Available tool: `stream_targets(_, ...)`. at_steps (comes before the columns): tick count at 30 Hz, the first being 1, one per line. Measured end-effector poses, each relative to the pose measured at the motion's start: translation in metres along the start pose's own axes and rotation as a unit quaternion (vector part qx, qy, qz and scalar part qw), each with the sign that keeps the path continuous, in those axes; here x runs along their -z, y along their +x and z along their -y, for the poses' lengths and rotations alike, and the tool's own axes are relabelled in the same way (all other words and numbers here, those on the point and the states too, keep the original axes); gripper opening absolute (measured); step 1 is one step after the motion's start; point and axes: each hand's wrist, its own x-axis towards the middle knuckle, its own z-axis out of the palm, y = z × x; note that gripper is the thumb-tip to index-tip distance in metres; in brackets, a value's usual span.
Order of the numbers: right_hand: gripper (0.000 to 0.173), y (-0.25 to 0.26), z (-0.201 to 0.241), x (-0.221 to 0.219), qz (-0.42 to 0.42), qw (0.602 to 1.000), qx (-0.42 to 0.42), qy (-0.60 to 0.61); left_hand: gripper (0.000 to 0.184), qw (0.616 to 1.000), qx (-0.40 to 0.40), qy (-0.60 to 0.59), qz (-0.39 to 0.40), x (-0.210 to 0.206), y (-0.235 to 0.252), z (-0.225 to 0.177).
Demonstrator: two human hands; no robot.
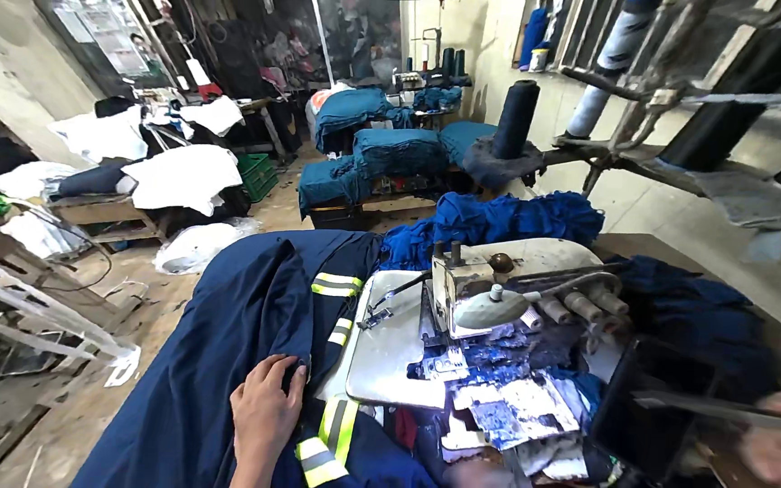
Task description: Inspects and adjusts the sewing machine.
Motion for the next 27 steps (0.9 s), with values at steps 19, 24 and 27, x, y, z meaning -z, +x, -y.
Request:
stream_targets(19,0.029,0.031,-0.083,-0.122,0.106,0.927,-0.169,-0.319,0.043,0.989,-0.107,0.018,-0.096,-0.029,0.005,0.045)
stream_targets(24,0.03,0.035,-0.084,-0.134,0.127,0.924,-0.168,-0.319,0.043,0.989,-0.111,0.017,-0.1,-0.031,0.006,0.047)
stream_targets(27,0.029,0.038,-0.079,-0.14,0.127,0.917,-0.19,-0.326,0.042,0.989,-0.109,0.018,-0.094,-0.03,0.006,0.046)
